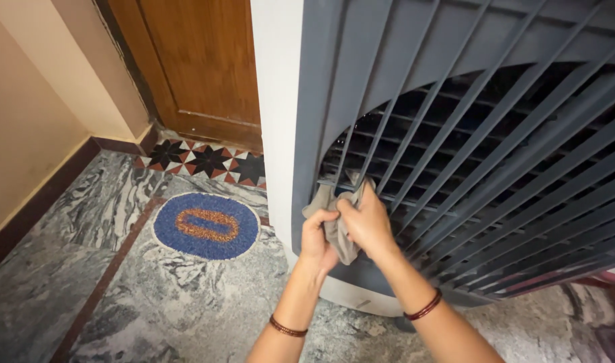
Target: Cleaning the slats and outer body of a portable air cooler with a damp cloth.
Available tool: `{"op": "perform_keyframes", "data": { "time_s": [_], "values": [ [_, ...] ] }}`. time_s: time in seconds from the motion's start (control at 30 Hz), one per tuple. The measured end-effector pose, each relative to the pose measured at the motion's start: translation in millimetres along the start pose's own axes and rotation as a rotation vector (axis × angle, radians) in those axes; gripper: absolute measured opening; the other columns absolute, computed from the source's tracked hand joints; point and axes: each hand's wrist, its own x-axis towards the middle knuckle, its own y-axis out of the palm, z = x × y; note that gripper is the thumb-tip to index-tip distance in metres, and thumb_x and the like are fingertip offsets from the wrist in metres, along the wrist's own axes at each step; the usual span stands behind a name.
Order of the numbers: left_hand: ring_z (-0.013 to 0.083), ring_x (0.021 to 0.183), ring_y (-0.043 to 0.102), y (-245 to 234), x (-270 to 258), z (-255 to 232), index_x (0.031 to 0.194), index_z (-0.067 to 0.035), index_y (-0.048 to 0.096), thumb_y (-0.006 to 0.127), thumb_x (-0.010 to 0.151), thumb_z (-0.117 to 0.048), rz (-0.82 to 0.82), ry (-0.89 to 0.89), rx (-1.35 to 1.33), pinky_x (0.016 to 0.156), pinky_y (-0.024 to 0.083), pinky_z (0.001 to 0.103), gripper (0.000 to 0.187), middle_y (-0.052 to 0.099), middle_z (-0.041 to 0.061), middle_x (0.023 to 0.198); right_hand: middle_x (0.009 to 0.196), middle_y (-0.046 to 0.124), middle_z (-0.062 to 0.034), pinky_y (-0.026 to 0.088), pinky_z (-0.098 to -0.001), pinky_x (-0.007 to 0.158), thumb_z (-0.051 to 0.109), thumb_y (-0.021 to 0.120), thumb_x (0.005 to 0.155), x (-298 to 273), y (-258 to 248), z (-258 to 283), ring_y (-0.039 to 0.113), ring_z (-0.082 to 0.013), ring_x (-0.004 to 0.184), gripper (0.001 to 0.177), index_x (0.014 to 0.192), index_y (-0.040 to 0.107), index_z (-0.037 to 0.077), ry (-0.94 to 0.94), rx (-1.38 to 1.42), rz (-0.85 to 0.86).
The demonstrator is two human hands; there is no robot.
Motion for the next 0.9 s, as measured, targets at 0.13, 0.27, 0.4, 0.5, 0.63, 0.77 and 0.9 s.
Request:
{"op": "perform_keyframes", "data": {
  "time_s": [0.13, 0.27, 0.4, 0.5, 0.63, 0.77, 0.9],
  "values": [
    [0.0224, 0.081, 0.068, 35, 0, -27, 0.108, 0.001, 0.066, 0.058, 0.079, -0.005, -0.069, 0.099, 0.508, 0.072, 0.055, 0.035, 0.031, 0.071, 0.01, 0.094, 0.079, 0.064, -0.0002, 0.038, -0.0249, 0.033, 0.01, 0.06, 0.085, 10, -1, -10, 0.05, -0.0079, 0.045, 0.037, 0.122, 0.058, 0.014, -0.052, -0.067, -0.052],
    [0.0165, 0.072, 0.06, 17, 12, -34, 0.088, 0.005, 0.067, 0.061, 0.078, 0.0, -0.153, 0.177, 0.972, 0.064, 0.048, 0.03, 0.013, 0.066, 0.007, 0.083, 0.084, 0.064, -0.0017, 0.034, -0.0277, 0.035, 0.012, 0.06, 0.088, 15, -5, -33, 0.051, -0.008, 0.052, 0.034, 0.122, 0.06, 0.007, -0.077, 0.071, 0.016],
    [0.0171, 0.07, 0.06, 39, 4, -35, 0.086, 0.002, 0.066, 0.061, 0.074, 0.001, -0.153, 0.142, 0.894, 0.063, 0.049, 0.032, 0.012, 0.065, 0.006, 0.081, 0.077, 0.069, -0.011, 0.046, -0.0322, 0.041, 0.02, 0.062, 0.09, -5, -4, -22, 0.063, -0.0183, 0.053, 0.037, 0.124, 0.055, 0.007, -0.133, -0.169, -0.071],
    [0.0168, 0.073, 0.064, 53, -5, -37, 0.088, 0.0, 0.068, 0.06, 0.072, 0.001, -0.169, 0.113, 0.763, 0.068, 0.053, 0.031, 0.018, 0.069, 0.006, 0.083, 0.071, 0.071, -0.022, 0.053, -0.0408, 0.051, 0.026, 0.067, 0.093, -10, -4, -42, 0.07, -0.0349, 0.058, 0.044, 0.126, 0.049, 0.004, -0.323, -0.583, -0.234],
    [0.0161, 0.076, 0.065, 45, -3, -38, 0.089, -0.002, 0.067, 0.059, 0.074, -0.001, -0.175, 0.092, 0.765, 0.071, 0.053, 0.03, 0.017, 0.069, 0.005, 0.084, 0.078, 0.071, -0.0208, 0.053, -0.0423, 0.051, 0.021, 0.068, 0.091, -14, -3, -28, 0.068, -0.0358, 0.061, 0.048, 0.13, 0.045, 0.002, -0.431, -0.635, -0.275],
    [0.0155, 0.076, 0.06, 13, 6, -41, 0.089, -0.003, 0.064, 0.059, 0.077, -0.002, -0.126, 0.07, 0.87, 0.069, 0.05, 0.031, 0.014, 0.064, 0.003, 0.084, 0.084, 0.069, -0.0089, 0.041, -0.0315, 0.036, 0.015, 0.067, 0.085, 7, -9, -35, 0.06, -0.0173, 0.05, 0.047, 0.128, 0.05, 0.007, -0.038, 0.015, -0.021],
    [0.0148, 0.077, 0.059, 33, 2, -42, 0.089, -0.002, 0.064, 0.058, 0.077, -0.002, -0.083, 0.062, 0.907, 0.069, 0.049, 0.029, 0.013, 0.064, 0.003, 0.084, 0.083, 0.066, -0.0096, 0.036, -0.0322, 0.036, 0.013, 0.067, 0.089, 17, -12, -46, 0.055, -0.0148, 0.051, 0.037, 0.123, 0.06, 0.002, -0.032, 0.111, 0.049]
  ]
}}
